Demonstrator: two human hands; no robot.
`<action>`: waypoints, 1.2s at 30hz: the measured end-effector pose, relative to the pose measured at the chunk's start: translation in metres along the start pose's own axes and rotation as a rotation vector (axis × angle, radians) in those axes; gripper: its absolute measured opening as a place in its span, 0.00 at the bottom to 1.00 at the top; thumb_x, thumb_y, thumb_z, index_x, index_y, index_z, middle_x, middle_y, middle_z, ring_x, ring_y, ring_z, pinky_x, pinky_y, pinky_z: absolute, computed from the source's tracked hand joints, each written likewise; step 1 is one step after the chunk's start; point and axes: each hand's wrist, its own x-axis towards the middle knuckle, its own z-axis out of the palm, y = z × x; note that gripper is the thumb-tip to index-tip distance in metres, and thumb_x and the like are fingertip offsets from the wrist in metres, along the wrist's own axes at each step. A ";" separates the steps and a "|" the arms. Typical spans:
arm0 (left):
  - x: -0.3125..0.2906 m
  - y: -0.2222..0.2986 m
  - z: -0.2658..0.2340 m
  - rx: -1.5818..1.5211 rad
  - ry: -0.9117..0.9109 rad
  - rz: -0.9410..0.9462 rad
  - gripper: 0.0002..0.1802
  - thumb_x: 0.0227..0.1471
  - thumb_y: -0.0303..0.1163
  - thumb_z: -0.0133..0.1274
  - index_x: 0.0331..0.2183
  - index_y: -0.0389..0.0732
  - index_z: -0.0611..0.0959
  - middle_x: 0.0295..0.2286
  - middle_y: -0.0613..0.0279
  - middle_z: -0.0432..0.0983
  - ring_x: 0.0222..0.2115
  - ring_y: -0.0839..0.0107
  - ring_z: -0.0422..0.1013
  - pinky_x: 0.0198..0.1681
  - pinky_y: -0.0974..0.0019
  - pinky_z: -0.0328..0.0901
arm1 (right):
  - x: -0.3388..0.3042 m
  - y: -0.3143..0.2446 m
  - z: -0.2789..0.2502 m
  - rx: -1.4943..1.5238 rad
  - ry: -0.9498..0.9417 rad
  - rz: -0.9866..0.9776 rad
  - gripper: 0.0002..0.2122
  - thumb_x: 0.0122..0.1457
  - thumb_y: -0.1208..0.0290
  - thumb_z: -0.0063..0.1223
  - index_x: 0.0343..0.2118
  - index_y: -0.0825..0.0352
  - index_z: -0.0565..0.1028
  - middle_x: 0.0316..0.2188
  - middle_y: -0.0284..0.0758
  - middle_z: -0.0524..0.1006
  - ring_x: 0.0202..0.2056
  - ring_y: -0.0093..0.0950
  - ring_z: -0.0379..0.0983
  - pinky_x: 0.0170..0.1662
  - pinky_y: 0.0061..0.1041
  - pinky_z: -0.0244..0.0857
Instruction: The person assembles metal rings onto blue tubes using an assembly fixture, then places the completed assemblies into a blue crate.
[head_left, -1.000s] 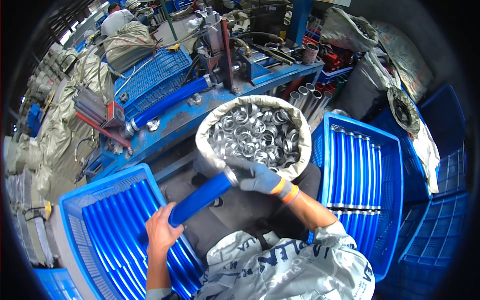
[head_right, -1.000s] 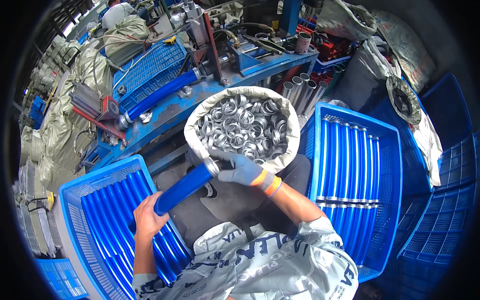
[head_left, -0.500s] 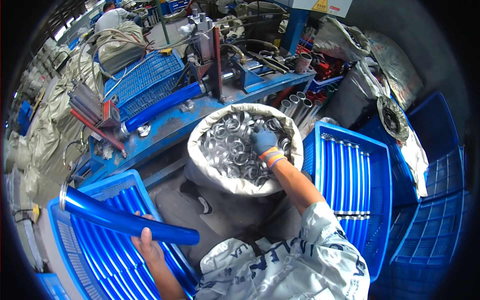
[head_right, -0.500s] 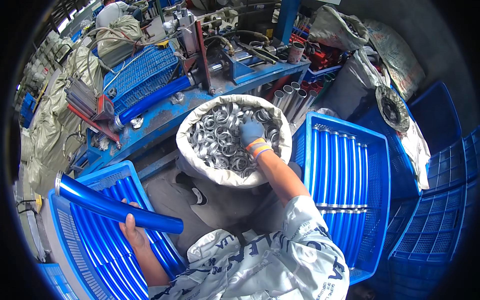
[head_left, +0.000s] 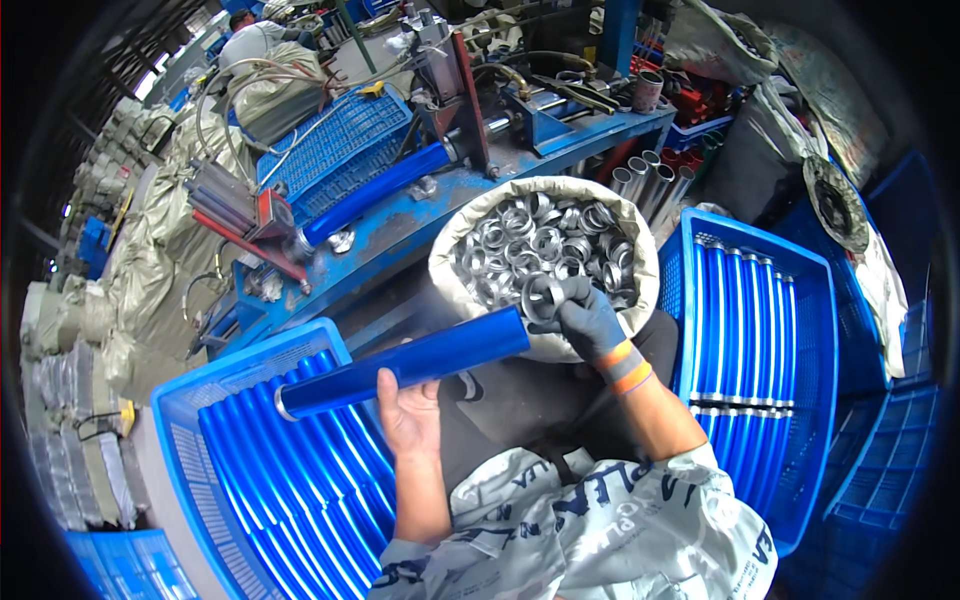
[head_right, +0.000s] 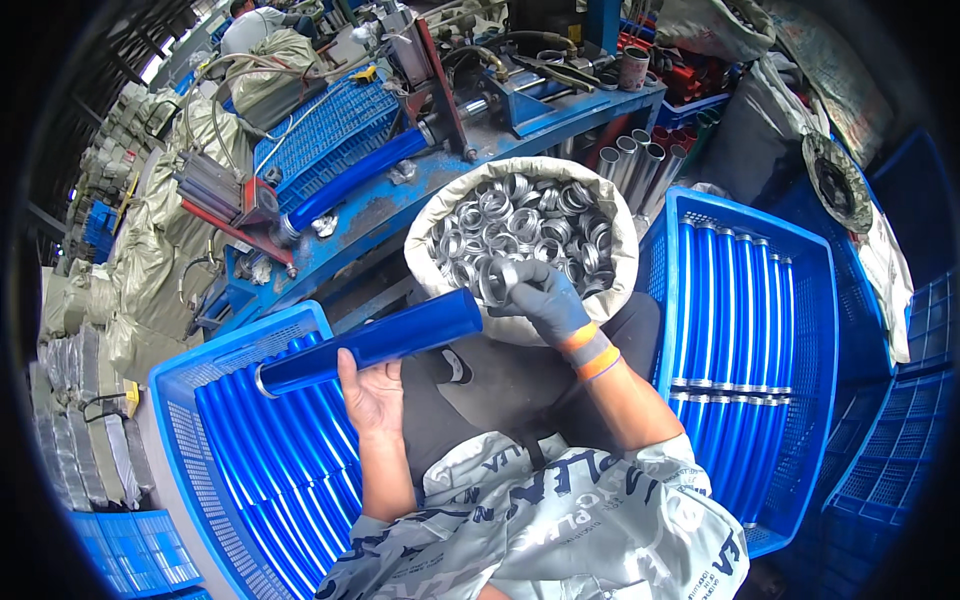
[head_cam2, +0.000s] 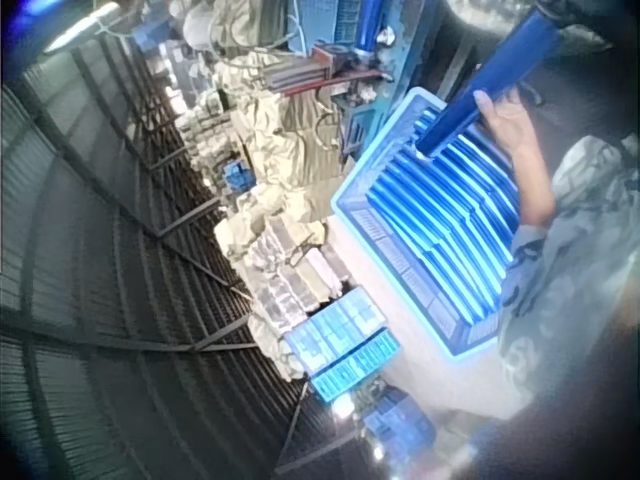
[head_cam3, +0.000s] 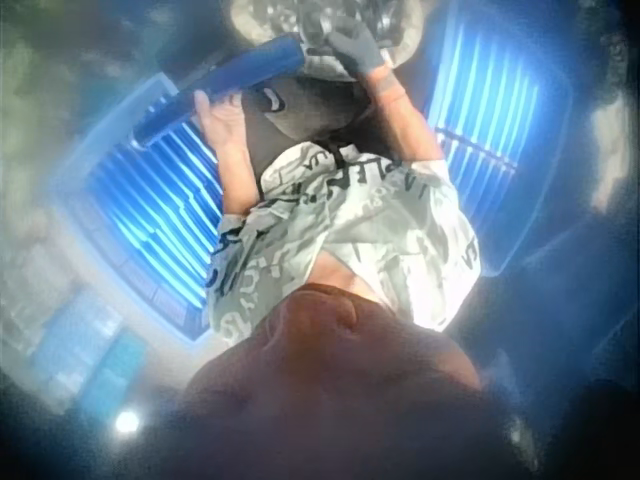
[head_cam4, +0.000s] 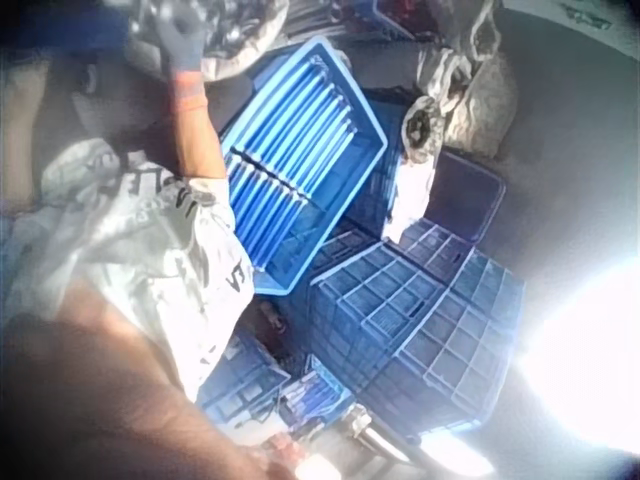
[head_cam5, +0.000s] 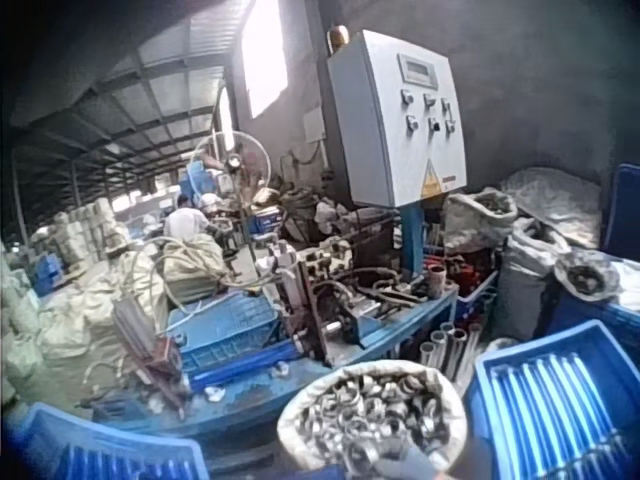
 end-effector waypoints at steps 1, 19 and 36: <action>0.000 -0.004 0.008 0.008 0.011 0.012 0.30 0.71 0.45 0.67 0.65 0.40 0.81 0.63 0.48 0.82 0.60 0.54 0.81 0.61 0.50 0.80 | -0.002 -0.007 0.014 -0.126 0.019 -0.054 0.19 0.70 0.69 0.71 0.61 0.66 0.82 0.60 0.37 0.84 0.58 0.30 0.83 0.61 0.40 0.81; 0.037 0.013 -0.045 -0.003 0.206 0.069 0.34 0.70 0.54 0.67 0.63 0.39 0.82 0.59 0.57 0.84 0.61 0.61 0.79 0.69 0.52 0.73 | 0.105 0.004 0.032 -0.563 -0.225 0.156 0.26 0.71 0.72 0.67 0.70 0.71 0.78 0.59 0.34 0.86 0.57 0.20 0.80 0.65 0.25 0.74; 0.087 0.057 -0.090 -0.131 0.235 0.083 0.36 0.70 0.52 0.67 0.65 0.38 0.79 0.63 0.54 0.77 0.63 0.59 0.75 0.65 0.54 0.74 | 0.490 0.077 0.003 -2.347 0.274 -0.982 0.46 0.56 0.63 0.73 0.79 0.50 0.64 0.71 0.41 0.72 0.74 0.48 0.66 0.74 0.67 0.55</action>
